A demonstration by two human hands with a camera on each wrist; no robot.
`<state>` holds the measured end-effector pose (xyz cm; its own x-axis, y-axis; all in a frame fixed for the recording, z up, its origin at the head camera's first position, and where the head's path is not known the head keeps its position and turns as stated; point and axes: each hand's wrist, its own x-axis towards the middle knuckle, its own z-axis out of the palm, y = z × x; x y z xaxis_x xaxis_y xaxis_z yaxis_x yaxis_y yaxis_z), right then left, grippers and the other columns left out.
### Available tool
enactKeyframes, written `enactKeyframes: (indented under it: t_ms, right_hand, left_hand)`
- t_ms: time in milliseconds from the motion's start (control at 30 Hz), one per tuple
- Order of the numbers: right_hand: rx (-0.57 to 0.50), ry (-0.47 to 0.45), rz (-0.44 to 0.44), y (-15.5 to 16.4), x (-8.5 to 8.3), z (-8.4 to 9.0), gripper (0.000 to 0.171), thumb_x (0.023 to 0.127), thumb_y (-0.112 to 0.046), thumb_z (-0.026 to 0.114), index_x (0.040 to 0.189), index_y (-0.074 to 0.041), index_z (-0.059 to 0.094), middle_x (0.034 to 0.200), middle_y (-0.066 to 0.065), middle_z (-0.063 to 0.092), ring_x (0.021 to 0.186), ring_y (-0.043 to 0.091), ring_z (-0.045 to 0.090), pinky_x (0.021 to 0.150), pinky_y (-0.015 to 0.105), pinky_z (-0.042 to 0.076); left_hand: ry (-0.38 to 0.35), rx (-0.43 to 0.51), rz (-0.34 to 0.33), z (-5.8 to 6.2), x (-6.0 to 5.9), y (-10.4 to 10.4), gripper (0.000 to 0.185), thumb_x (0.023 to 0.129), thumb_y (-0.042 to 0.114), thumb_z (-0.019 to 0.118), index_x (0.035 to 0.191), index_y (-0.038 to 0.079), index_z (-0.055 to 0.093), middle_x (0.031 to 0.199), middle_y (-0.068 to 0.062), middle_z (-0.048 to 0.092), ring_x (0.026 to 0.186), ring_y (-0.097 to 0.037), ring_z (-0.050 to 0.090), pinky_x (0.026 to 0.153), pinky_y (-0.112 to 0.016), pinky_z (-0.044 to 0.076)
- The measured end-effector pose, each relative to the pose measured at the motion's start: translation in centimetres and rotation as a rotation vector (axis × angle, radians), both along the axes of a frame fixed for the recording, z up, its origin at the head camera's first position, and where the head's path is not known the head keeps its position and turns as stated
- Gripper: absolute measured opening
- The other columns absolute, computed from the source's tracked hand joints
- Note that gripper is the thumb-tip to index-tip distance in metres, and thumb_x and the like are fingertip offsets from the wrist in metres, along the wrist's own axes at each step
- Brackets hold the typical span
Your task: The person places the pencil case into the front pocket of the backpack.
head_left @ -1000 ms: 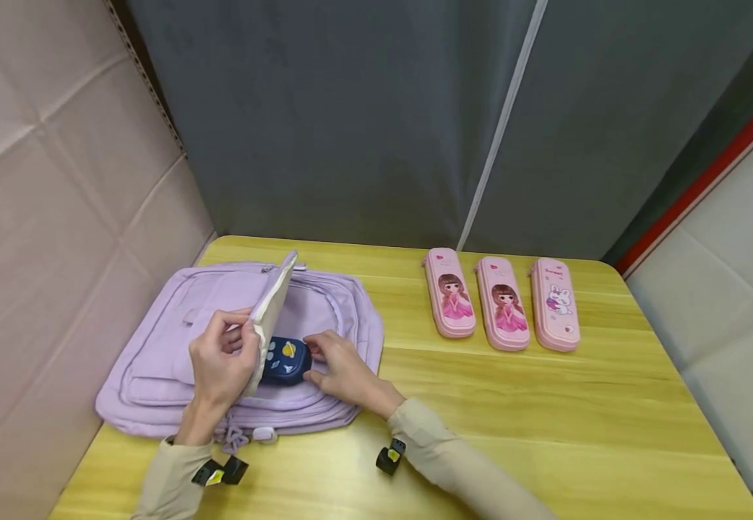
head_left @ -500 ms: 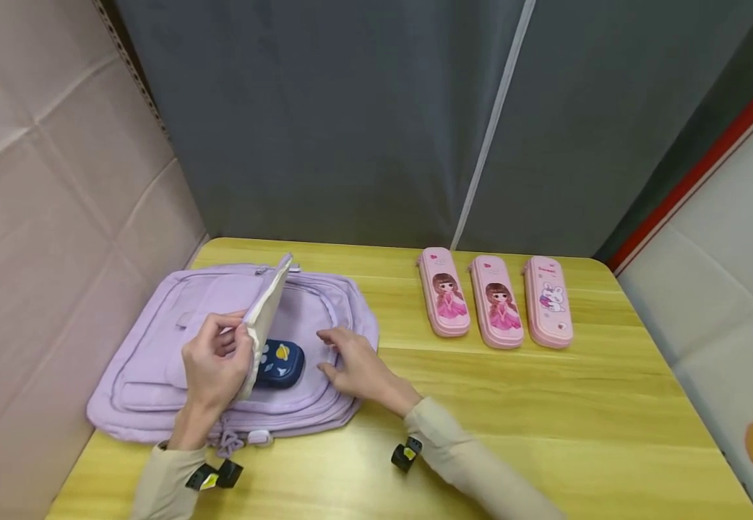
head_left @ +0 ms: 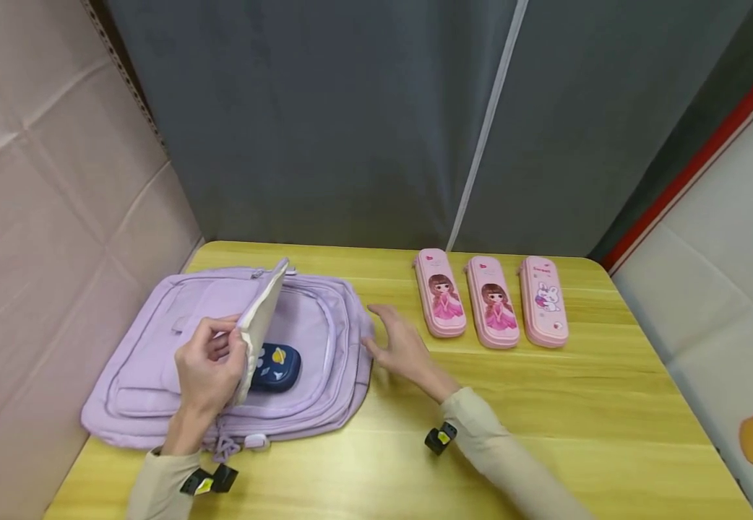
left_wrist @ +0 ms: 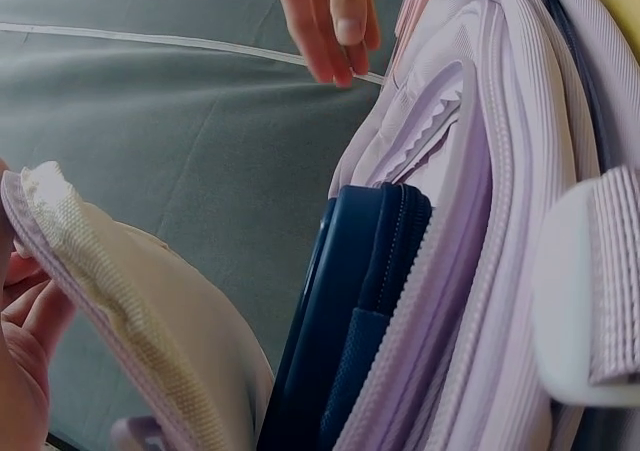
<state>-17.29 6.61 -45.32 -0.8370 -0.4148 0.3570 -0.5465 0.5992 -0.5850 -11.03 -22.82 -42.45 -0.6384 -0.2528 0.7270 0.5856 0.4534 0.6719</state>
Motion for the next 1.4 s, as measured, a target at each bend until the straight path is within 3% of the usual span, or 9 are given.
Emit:
enactKeyframes:
  t_ms: [433,500,600,667,733,1100,1400]
  right_hand:
    - [0.005,0.023,-0.225,5.3,-1.3,-1.2,0.078,0.084,-0.021,0.08,0.145,0.011,0.043,0.147,0.033,0.044,0.137,0.047,0.045,0.118,0.061,0.039]
    - [0.0,0.043,-0.262,6.0,-1.6,-1.7,0.079,0.083,-0.02,0.082,0.144,0.013,0.043,0.145,0.037,0.044,0.136,0.05,0.044,0.117,0.063,0.039]
    - [-0.012,0.023,-0.31,6.9,-1.9,-2.3,0.081,0.081,-0.019,0.083,0.144,0.013,0.042,0.145,0.039,0.042,0.134,0.053,0.044,0.117,0.064,0.039]
    - [-0.004,-0.012,-0.343,7.5,-2.1,-2.8,0.083,0.082,-0.02,0.082,0.145,0.012,0.04,0.146,0.04,0.04,0.135,0.054,0.043,0.118,0.063,0.038]
    - [0.003,-0.06,-0.373,8.1,-2.2,-3.1,0.085,0.082,-0.022,0.082,0.147,0.012,0.038,0.148,0.04,0.037,0.136,0.054,0.042,0.119,0.063,0.037]
    - [0.027,-0.202,-0.447,9.2,-2.4,-4.1,0.094,0.085,-0.028,0.08,0.153,0.01,0.026,0.144,0.039,0.036,0.131,0.051,0.045,0.115,0.062,0.043]
    - [0.019,-0.299,-0.525,9.7,-2.3,-4.5,0.104,0.083,-0.035,0.082,0.152,0.014,0.022,0.146,0.04,0.035,0.135,0.053,0.041,0.117,0.063,0.039]
  left_hand:
    - [0.024,-0.01,0.037,-0.8,0.0,-0.8,0.007,0.076,-0.019,0.056,0.082,-0.019,0.06,0.088,-0.031,0.07,0.08,0.012,0.066,0.07,-0.004,0.056]
    - [0.022,-0.009,0.043,-0.9,0.1,-1.0,0.007,0.076,-0.019,0.056,0.082,-0.018,0.06,0.089,-0.024,0.072,0.081,0.012,0.066,0.071,-0.004,0.056]
    - [0.011,0.004,0.044,-0.9,0.2,-1.2,0.007,0.077,-0.018,0.057,0.083,-0.018,0.061,0.093,-0.002,0.074,0.082,0.011,0.067,0.073,-0.005,0.057]
    - [-0.007,0.014,0.038,-0.9,0.4,-1.3,0.007,0.079,-0.016,0.057,0.084,-0.017,0.061,0.097,0.013,0.072,0.083,0.01,0.068,0.074,-0.006,0.058]
    - [-0.02,0.022,0.029,-0.8,0.5,-1.3,0.007,0.079,-0.016,0.057,0.084,-0.017,0.061,0.099,0.019,0.069,0.083,0.009,0.069,0.075,-0.007,0.058]
    - [0.016,0.033,0.055,-0.9,0.4,-1.0,0.006,0.076,-0.02,0.056,0.081,-0.02,0.059,0.094,0.017,0.068,0.082,0.011,0.067,0.075,-0.005,0.057]
    - [0.011,0.033,0.056,-1.1,0.1,-1.1,0.008,0.075,-0.018,0.056,0.082,-0.02,0.06,0.093,0.018,0.068,0.082,0.011,0.067,0.077,-0.005,0.057]
